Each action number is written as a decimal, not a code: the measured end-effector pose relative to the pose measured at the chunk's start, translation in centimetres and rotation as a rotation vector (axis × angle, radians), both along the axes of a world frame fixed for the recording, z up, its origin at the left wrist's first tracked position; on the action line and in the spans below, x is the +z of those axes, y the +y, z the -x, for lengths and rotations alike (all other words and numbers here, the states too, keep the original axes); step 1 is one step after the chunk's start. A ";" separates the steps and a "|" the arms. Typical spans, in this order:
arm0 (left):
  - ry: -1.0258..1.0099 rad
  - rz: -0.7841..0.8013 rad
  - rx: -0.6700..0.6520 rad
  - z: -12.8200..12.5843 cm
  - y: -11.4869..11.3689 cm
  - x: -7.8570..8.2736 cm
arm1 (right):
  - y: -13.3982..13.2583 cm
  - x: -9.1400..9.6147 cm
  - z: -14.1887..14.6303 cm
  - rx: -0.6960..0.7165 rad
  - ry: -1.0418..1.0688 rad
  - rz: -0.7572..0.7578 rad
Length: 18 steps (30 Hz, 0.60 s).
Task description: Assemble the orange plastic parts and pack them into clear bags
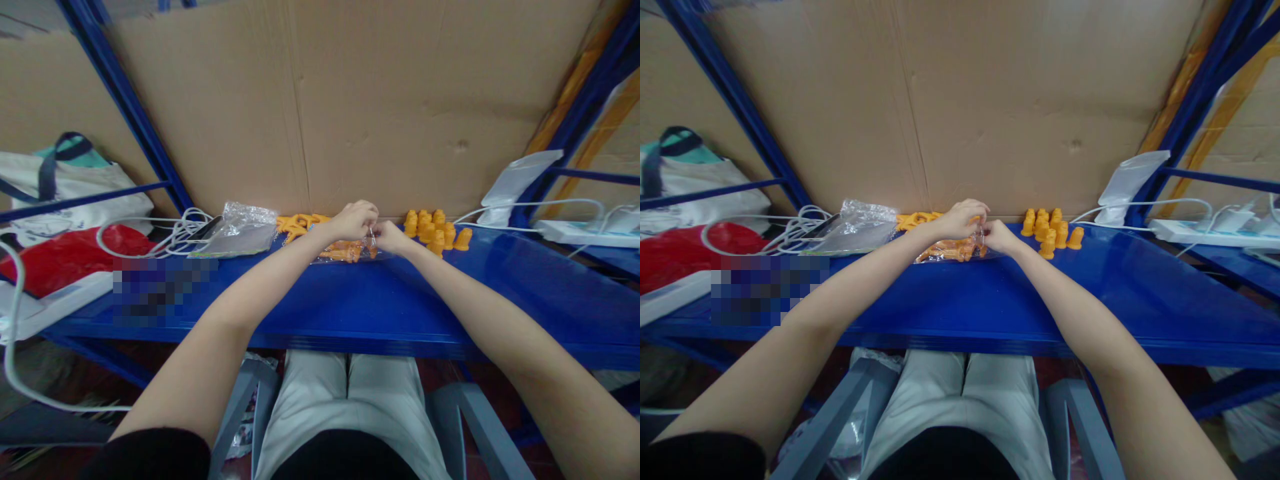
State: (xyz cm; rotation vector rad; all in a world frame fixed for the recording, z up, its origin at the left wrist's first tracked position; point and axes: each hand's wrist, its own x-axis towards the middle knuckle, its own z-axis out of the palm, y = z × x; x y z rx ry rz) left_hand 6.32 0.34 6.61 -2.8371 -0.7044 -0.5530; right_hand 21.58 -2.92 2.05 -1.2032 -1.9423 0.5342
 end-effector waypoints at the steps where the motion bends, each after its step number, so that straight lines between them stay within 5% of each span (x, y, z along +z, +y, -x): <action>1: -0.042 0.016 0.016 0.2 0.0 -0.1 | 0.0 -0.1 0.1 -0.016 0.052 0.022; 7: -0.229 0.208 0.277 4.5 1.0 -0.8 | -0.5 0.0 0.7 -0.043 0.475 0.281; 11: -0.232 0.421 0.474 7.6 1.6 -2.6 | -0.8 0.3 0.6 -0.003 0.690 0.431; 18: -0.344 0.588 0.475 7.7 0.9 -6.5 | -0.5 -0.2 0.7 -0.035 0.793 0.537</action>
